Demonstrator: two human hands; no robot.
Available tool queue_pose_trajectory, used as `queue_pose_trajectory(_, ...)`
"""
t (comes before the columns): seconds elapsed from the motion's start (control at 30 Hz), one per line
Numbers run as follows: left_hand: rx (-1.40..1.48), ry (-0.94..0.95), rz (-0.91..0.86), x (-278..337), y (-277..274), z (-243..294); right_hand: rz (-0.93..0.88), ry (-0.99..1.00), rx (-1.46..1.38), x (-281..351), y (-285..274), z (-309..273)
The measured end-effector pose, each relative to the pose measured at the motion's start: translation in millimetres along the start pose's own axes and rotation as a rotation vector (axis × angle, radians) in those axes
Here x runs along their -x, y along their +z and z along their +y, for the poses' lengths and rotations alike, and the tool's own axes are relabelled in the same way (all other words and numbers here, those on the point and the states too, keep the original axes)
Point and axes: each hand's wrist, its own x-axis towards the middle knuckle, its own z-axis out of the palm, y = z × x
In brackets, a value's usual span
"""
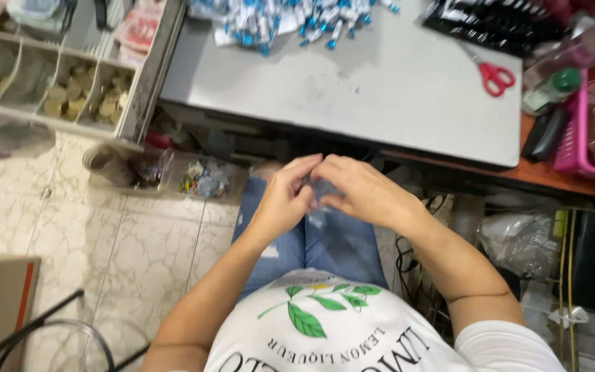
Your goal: Bagging small blue-wrapped candies into a clear plastic bag at a checkout counter
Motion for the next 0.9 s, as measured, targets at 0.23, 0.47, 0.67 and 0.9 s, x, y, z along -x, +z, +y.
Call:
queue_pose_trajectory(0.23,0.278,-0.134,-0.059,-3,2,-14,0.254,0.124,0.136,-74,-90,146)
queue_pose_trajectory(0.47,0.278,-0.256,-0.032,-7,-15,0,0.123,0.639,0.363,-172,-108,308)
queue_pose_trajectory(0.67,0.317,-0.250,-0.007,-10,-19,-15,0.321,0.538,0.527,-170,-77,322)
queue_pose_trajectory(0.9,0.371,-0.236,-0.046,-5,-9,-10,0.247,0.420,0.603,-130,-81,297)
